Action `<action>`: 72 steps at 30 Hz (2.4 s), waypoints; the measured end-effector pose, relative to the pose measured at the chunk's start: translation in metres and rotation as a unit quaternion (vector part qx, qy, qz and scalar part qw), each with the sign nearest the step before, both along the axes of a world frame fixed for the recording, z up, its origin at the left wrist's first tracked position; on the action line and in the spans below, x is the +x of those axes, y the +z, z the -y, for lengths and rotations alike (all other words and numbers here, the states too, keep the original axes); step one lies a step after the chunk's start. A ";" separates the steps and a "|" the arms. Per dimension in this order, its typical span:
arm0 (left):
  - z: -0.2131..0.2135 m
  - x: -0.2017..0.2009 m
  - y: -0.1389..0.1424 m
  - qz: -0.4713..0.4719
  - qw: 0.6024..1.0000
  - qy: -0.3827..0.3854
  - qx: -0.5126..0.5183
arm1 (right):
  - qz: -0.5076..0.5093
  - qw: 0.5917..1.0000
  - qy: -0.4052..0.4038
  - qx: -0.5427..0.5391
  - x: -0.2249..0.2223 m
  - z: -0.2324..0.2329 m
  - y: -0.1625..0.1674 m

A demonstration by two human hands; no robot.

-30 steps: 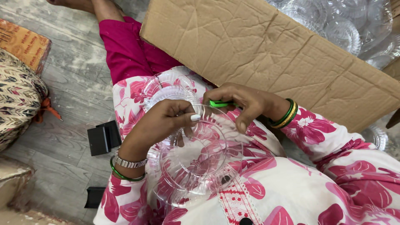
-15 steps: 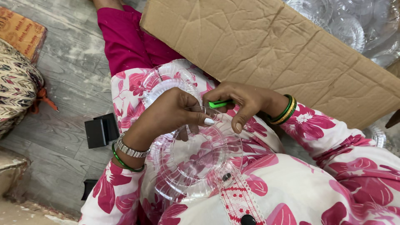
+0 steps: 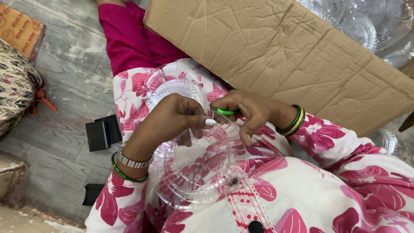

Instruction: The person sits on the floor and uses a green utility knife to trim the edges of clear plastic lids. They hold each lid in one hand and carefully cut around the rim with the other, then place the trimmed lid into a cardboard box.

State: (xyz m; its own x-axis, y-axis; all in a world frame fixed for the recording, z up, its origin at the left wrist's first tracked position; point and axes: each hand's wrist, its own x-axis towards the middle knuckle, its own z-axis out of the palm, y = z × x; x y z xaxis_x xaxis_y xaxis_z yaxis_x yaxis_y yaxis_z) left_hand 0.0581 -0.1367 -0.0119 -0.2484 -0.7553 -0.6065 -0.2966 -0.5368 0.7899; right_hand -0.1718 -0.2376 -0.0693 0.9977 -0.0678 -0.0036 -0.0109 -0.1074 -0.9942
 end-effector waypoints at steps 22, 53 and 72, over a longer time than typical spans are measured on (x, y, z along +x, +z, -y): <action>-0.008 -0.005 -0.008 -0.041 0.998 0.036 -0.003 | -0.006 0.997 -0.055 -0.052 -0.006 -0.014 -0.003; -0.015 0.011 -0.020 -0.036 0.998 0.056 -0.012 | 0.023 0.986 -0.100 -0.129 -0.011 -0.021 0.006; -0.019 0.008 -0.020 -0.056 0.996 0.069 -0.002 | 0.012 0.994 -0.094 -0.050 -0.012 -0.030 -0.012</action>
